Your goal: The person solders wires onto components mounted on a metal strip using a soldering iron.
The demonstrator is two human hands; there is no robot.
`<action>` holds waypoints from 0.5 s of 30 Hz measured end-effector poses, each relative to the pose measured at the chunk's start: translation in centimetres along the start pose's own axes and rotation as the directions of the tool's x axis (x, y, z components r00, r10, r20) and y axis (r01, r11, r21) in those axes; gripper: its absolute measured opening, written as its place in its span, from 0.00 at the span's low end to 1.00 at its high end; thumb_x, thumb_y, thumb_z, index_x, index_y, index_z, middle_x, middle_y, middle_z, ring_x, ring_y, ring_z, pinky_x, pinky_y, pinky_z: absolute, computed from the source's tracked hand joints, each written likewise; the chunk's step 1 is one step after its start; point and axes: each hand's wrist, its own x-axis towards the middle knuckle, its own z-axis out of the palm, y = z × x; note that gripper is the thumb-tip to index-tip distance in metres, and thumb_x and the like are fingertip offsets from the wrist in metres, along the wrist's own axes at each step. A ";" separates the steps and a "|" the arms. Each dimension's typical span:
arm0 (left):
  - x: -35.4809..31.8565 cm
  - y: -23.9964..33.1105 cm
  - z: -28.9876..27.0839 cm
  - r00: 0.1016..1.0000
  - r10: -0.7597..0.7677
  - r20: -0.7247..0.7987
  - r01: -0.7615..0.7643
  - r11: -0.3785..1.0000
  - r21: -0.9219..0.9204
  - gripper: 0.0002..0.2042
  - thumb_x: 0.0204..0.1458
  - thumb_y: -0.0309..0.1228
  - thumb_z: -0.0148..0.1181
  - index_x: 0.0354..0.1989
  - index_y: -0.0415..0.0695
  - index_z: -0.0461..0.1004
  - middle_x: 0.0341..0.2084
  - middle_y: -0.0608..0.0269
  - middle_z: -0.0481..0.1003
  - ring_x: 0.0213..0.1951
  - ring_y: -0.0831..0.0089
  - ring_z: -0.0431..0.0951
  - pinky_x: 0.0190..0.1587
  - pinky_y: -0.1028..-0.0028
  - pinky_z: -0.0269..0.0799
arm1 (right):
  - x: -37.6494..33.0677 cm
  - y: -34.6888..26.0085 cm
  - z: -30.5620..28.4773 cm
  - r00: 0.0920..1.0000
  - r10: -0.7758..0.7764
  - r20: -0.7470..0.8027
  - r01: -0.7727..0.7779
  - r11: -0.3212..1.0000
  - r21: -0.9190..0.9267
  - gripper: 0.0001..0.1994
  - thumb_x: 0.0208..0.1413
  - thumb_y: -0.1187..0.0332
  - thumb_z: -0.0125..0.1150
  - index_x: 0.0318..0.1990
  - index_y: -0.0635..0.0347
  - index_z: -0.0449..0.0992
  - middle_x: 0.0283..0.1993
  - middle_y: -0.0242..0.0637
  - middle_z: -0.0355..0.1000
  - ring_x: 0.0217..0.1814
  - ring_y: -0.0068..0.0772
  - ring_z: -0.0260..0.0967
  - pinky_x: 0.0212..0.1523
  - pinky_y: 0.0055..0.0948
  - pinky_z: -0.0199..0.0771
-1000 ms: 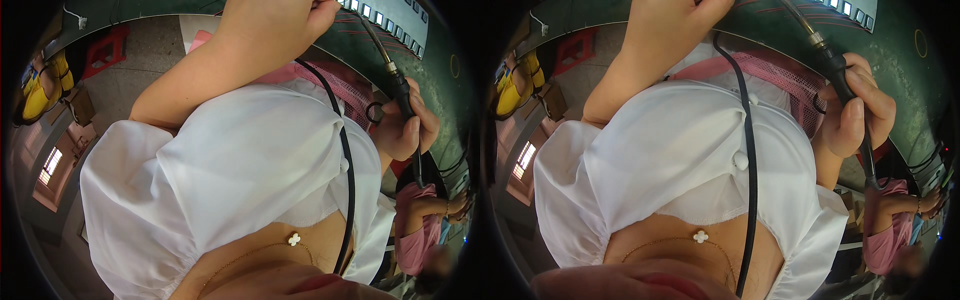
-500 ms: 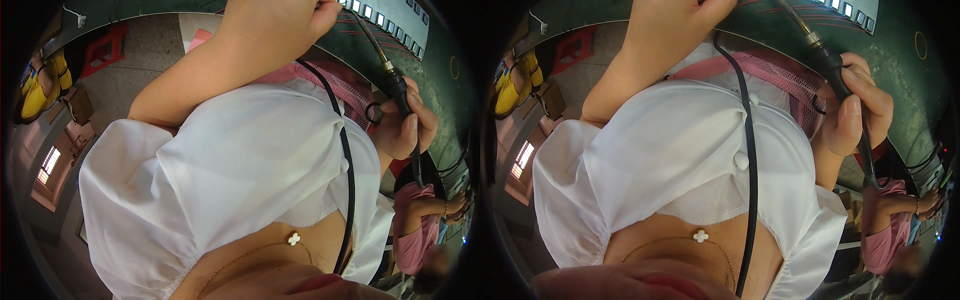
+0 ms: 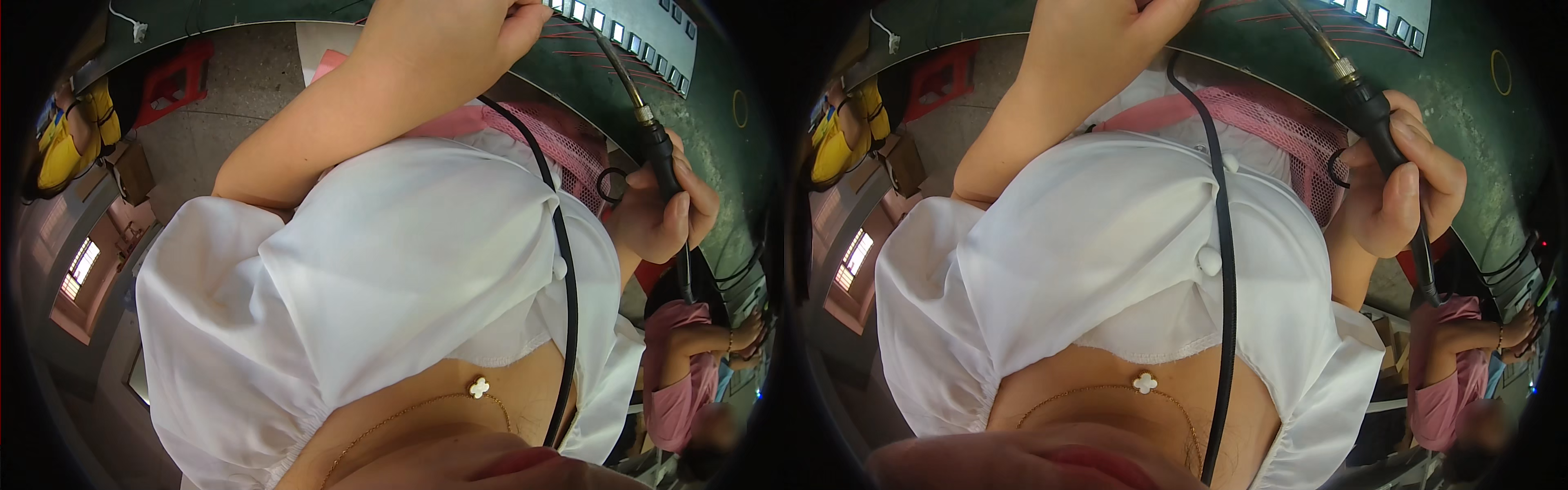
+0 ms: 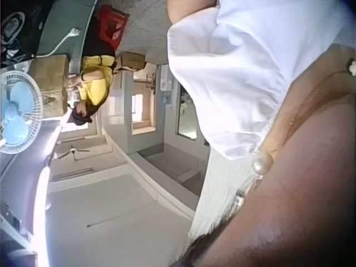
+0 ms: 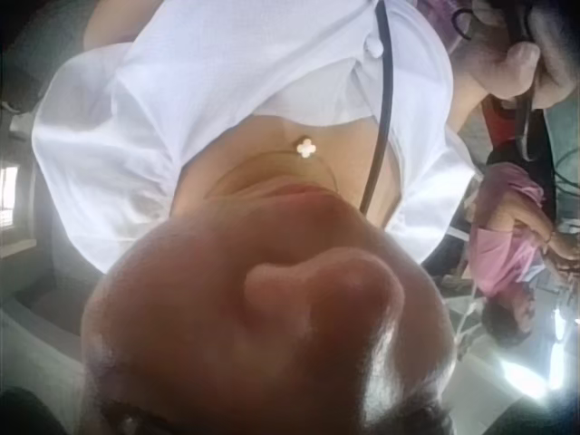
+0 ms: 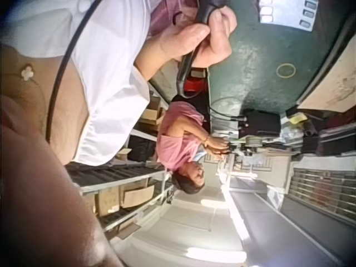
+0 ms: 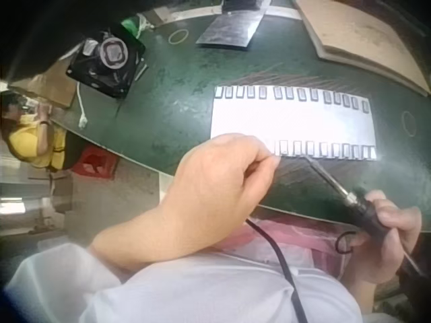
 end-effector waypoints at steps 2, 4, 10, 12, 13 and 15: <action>0.3 0.2 0.4 1.000 0.012 0.006 -0.012 1.000 -0.028 0.06 0.44 0.25 0.56 0.20 0.38 0.69 0.18 0.52 0.70 0.23 0.55 0.71 0.27 0.65 0.66 | -0.1 -0.5 -0.5 1.000 -0.001 -0.001 0.001 0.999 -0.036 0.13 0.52 0.70 0.42 0.40 0.71 0.66 0.17 0.45 0.66 0.22 0.34 0.65 0.41 0.45 0.66; 0.2 0.3 0.4 1.000 0.019 0.007 -0.019 0.999 -0.036 0.06 0.45 0.26 0.56 0.20 0.38 0.70 0.18 0.52 0.70 0.24 0.55 0.71 0.27 0.65 0.66 | -0.1 -0.6 -0.4 1.000 -0.005 0.002 0.006 0.999 -0.047 0.13 0.52 0.70 0.42 0.40 0.72 0.66 0.17 0.45 0.66 0.22 0.33 0.65 0.41 0.45 0.66; 0.1 0.1 0.6 0.999 0.000 -0.037 -0.002 0.999 -0.049 0.06 0.44 0.26 0.56 0.20 0.38 0.70 0.18 0.52 0.70 0.24 0.55 0.71 0.27 0.65 0.66 | 0.1 -0.7 0.0 1.000 -0.008 0.000 0.008 0.998 -0.061 0.12 0.52 0.70 0.43 0.39 0.72 0.66 0.17 0.45 0.66 0.20 0.32 0.64 0.42 0.45 0.66; 0.0 0.1 0.4 0.999 -0.013 -0.033 0.012 1.000 -0.024 0.06 0.44 0.26 0.56 0.20 0.38 0.70 0.18 0.52 0.70 0.24 0.55 0.71 0.27 0.65 0.66 | 0.0 -0.4 0.3 1.000 -0.008 -0.010 0.008 0.999 -0.048 0.12 0.52 0.70 0.44 0.38 0.73 0.66 0.17 0.45 0.66 0.20 0.32 0.64 0.41 0.45 0.66; 0.0 0.1 0.5 0.999 -0.020 -0.025 0.020 1.000 -0.018 0.06 0.44 0.26 0.57 0.20 0.38 0.70 0.18 0.52 0.70 0.24 0.55 0.71 0.27 0.65 0.66 | 0.0 -0.4 0.3 1.000 -0.008 -0.010 0.007 0.999 -0.050 0.12 0.52 0.70 0.44 0.38 0.73 0.66 0.17 0.45 0.66 0.20 0.32 0.64 0.41 0.45 0.66; -0.1 0.1 0.6 0.999 -0.018 -0.028 0.018 1.000 -0.016 0.06 0.44 0.26 0.57 0.20 0.38 0.70 0.18 0.52 0.70 0.23 0.55 0.71 0.27 0.65 0.66 | -0.1 -0.3 0.3 1.000 -0.009 -0.003 0.009 0.999 -0.049 0.12 0.51 0.71 0.44 0.37 0.73 0.66 0.17 0.45 0.66 0.19 0.31 0.64 0.41 0.45 0.66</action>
